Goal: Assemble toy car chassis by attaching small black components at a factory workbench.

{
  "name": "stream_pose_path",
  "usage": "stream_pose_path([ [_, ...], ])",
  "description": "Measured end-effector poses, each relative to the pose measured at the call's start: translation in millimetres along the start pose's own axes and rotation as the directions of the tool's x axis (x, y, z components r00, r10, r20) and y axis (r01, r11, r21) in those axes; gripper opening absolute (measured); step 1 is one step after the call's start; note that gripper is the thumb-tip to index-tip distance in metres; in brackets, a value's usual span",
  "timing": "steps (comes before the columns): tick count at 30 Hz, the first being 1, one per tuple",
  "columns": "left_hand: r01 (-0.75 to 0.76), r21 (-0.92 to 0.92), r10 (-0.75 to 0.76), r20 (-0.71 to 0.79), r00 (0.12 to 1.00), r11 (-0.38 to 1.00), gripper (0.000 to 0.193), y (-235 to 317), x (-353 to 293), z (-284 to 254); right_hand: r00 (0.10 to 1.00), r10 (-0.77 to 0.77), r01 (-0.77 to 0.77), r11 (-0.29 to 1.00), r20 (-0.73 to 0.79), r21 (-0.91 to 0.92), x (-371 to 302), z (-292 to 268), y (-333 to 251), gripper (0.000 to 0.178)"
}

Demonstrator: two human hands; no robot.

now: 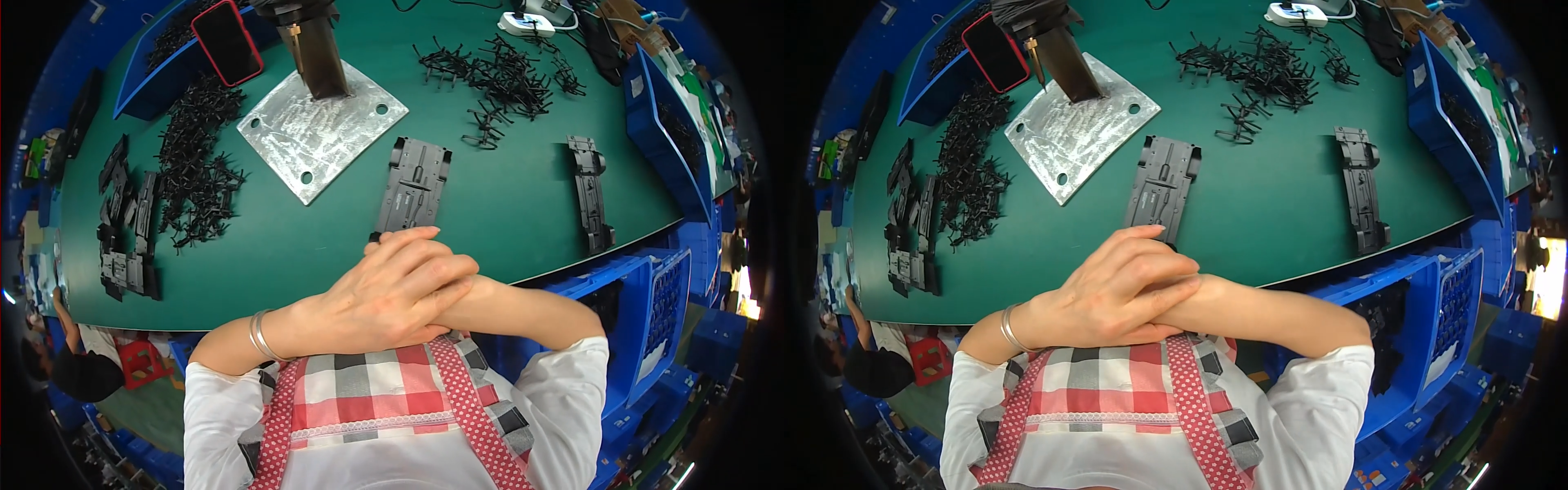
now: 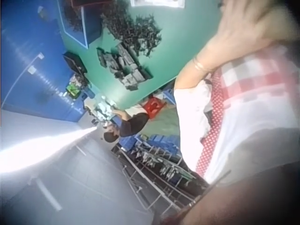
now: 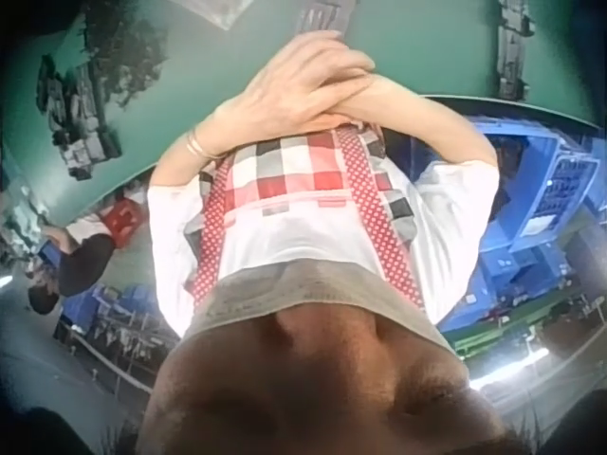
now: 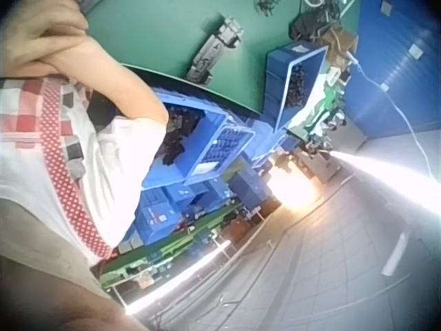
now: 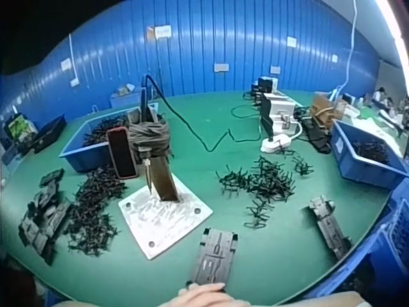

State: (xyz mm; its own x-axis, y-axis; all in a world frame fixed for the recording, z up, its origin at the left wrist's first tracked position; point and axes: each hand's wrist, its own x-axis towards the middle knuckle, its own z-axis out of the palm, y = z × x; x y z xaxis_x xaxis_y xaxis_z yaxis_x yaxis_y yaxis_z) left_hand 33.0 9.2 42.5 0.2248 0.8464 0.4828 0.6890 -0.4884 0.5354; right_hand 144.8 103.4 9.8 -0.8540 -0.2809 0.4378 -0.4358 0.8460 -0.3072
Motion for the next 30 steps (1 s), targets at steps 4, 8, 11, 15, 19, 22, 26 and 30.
stream_pose_path([
  [4,0.035,-0.084,-0.035,0.0,0.999,0.996,0.052,-8.0,3.4,-14.4,0.992,0.126,-0.126,0.992,-0.015,0.007,6.4,5.1,7.0,0.016],
  [8,0.317,0.019,-0.299,-0.288,0.91,0.948,0.035,-35.4,-2.7,-26.3,0.689,0.567,-0.591,0.8,-0.451,0.102,-6.0,-1.6,32.5,0.017],
  [11,0.373,-0.065,-0.375,-0.284,0.882,0.926,0.024,-63.6,3.3,-14.3,0.454,0.818,-0.835,0.529,-0.352,0.152,-11.8,6.1,42.3,0.042],
  [15,0.219,0.067,-0.198,-0.234,0.952,0.973,0.021,-90.7,54.0,4.2,0.372,0.856,-0.854,0.468,-0.36,0.228,-6.1,27.6,51.6,0.066],
  [19,0.116,0.247,-0.077,-0.165,0.983,0.962,0.021,-140.0,100.3,22.6,0.181,0.964,-0.629,0.265,-0.194,0.731,-7.0,32.1,42.8,0.066],
  [22,0.265,0.279,-0.212,-0.206,0.955,0.923,0.019,-154.6,102.3,15.7,0.21,0.972,-0.471,0.194,-0.104,0.861,-17.3,24.0,27.6,0.053],
  [26,0.362,0.259,-0.322,-0.182,0.929,0.896,0.014,-132.9,72.3,14.4,0.065,0.998,-0.161,0.011,0.0,0.987,-40.4,5.1,14.9,0.053],
  [30,0.58,0.351,-0.557,-0.175,0.812,0.735,0.012,-105.9,9.2,-27.3,0.091,0.995,-0.072,0.055,-0.049,0.996,-38.0,-10.6,11.0,0.055],
])
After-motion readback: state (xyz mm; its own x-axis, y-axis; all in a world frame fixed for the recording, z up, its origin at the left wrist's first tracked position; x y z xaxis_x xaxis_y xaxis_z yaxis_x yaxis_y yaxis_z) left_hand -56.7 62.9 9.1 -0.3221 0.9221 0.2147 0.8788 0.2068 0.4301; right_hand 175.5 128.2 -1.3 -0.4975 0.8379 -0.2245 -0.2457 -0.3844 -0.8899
